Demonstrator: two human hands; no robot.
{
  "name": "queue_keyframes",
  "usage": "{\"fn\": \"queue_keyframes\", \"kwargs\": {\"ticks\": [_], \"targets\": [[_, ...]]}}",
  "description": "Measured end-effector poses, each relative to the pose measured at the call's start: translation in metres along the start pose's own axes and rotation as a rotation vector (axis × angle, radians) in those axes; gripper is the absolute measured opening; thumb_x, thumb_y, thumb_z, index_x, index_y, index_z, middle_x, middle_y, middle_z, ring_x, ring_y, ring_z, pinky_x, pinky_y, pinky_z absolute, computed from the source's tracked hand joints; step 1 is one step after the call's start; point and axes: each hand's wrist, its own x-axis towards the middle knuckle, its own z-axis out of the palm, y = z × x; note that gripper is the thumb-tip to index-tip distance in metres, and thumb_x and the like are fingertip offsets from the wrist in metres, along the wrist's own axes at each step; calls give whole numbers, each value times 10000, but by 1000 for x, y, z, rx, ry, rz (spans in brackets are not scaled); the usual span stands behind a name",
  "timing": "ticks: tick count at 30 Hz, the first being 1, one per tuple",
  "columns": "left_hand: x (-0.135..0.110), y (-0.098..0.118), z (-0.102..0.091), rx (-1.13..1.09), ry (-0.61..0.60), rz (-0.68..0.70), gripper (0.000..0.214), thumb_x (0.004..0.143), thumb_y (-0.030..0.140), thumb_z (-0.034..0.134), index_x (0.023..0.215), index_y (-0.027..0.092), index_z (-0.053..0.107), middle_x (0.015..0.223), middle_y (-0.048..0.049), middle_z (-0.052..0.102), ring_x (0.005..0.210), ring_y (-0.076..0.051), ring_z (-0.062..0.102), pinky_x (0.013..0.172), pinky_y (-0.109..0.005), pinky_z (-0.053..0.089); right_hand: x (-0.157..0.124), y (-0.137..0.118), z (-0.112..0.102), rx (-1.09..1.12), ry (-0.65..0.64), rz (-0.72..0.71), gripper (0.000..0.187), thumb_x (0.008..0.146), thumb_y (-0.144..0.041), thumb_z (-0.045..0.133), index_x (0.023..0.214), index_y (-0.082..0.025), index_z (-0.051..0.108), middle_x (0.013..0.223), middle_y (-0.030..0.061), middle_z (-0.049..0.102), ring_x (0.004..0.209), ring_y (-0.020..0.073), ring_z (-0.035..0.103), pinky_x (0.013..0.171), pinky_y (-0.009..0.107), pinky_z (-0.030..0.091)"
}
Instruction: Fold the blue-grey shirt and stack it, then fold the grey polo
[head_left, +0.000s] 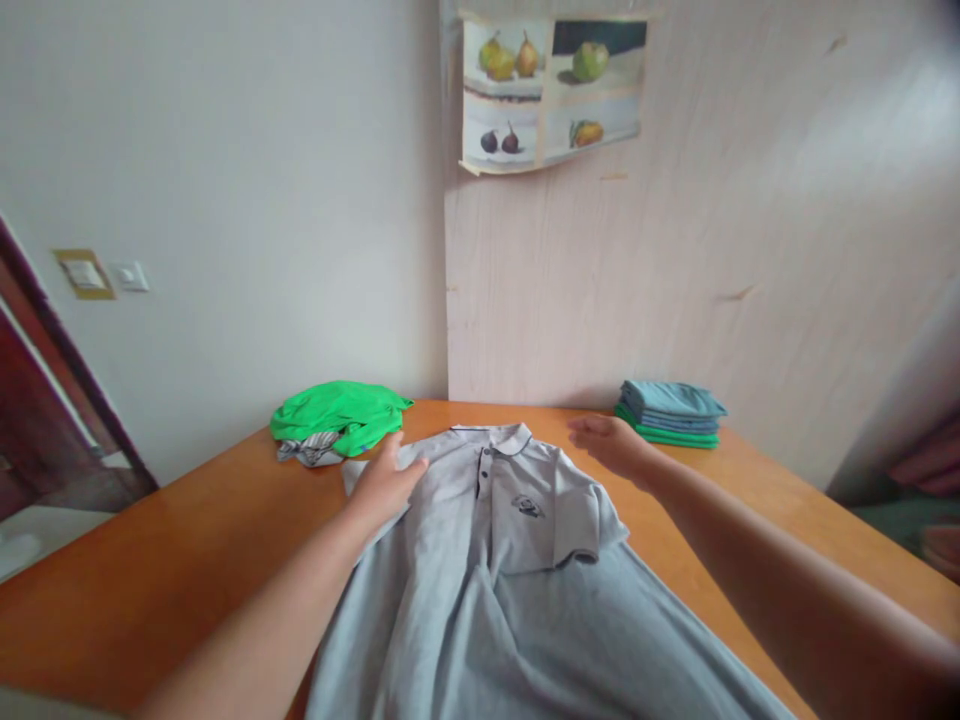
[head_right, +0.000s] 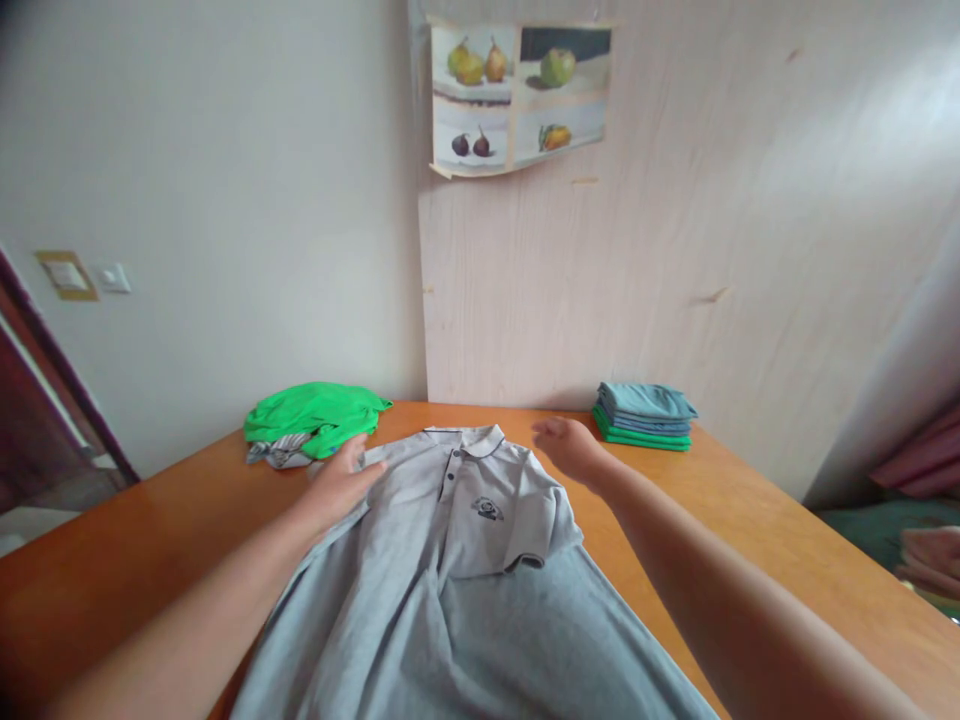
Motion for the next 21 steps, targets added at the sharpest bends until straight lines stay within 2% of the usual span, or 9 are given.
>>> {"fn": "queue_keyframes", "kwargs": {"ticks": [3, 6, 8, 11, 14, 15, 17, 19, 21], "targets": [[-20, 1, 9, 180, -133, 95, 481, 885, 377, 582, 1322, 177, 579, 1408, -138, 617, 1318, -275, 569, 1109, -379, 414, -36, 4, 3, -225, -175, -66, 383, 830, -528, 644, 966, -184, 744, 787, 62, 712, 703, 197, 629, 614, 279, 431], [-43, 8, 14, 382, -272, 142, 461, 928, 421, 518, 1329, 207, 595, 1364, -112, 654, 1285, -270, 595, 1096, -371, 431, -72, 8, 6, -418, -392, -143, 445, 772, -543, 715, 1090, -232, 721, 837, 39, 723, 685, 176, 610, 579, 256, 367], [-55, 9, 17, 497, -347, 194, 495, 938, 468, 506, 1351, 210, 593, 1404, -118, 627, 1329, -276, 558, 1121, -378, 409, -88, 11, 8, -411, -458, -156, 328, 758, -438, 723, 1015, -234, 722, 816, 19, 713, 689, 164, 599, 578, 245, 356], [-67, 6, 23, 635, -404, 251, 585, 942, 534, 492, 1398, 177, 577, 1519, -145, 517, 1446, -311, 421, 1195, -435, 317, -91, 18, 4, -198, -447, -77, 131, 765, -314, 640, 807, -196, 679, 694, -6, 649, 629, 132, 555, 556, 231, 363], [-69, 1, 27, 704, -427, 274, 673, 938, 608, 472, 1454, 180, 536, 1588, -145, 424, 1497, -349, 325, 1214, -508, 267, -77, 30, -19, 135, -236, 86, 162, 757, -351, 621, 747, -190, 624, 592, -21, 566, 528, 116, 487, 485, 231, 341], [-68, 0, 29, 702, -438, 293, 687, 936, 626, 468, 1465, 190, 526, 1596, -140, 413, 1500, -352, 317, 1213, -517, 267, -71, 35, -30, 254, -111, 123, 183, 748, -375, 630, 732, -195, 603, 587, -18, 557, 520, 117, 489, 478, 232, 351], [-63, -1, 31, 661, -467, 343, 693, 933, 641, 466, 1469, 206, 520, 1593, -131, 421, 1501, -345, 319, 1212, -508, 275, -60, 47, -51, 480, 229, 177, 190, 723, -384, 644, 740, -211, 565, 662, 4, 603, 572, 128, 547, 536, 245, 433], [-56, 0, 33, 585, -483, 388, 661, 947, 619, 458, 1458, 207, 526, 1564, -128, 465, 1485, -319, 359, 1203, -470, 305, -56, 57, -65, 537, 524, 198, 197, 689, -350, 671, 790, -222, 560, 707, 7, 617, 624, 140, 578, 590, 260, 476], [-50, 3, 34, 502, -452, 418, 588, 969, 555, 445, 1422, 194, 548, 1507, -133, 533, 1433, -286, 444, 1179, -425, 351, -61, 63, -68, 444, 652, 198, 220, 701, -357, 671, 848, -219, 583, 731, 12, 629, 660, 155, 594, 617, 274, 489]]}}
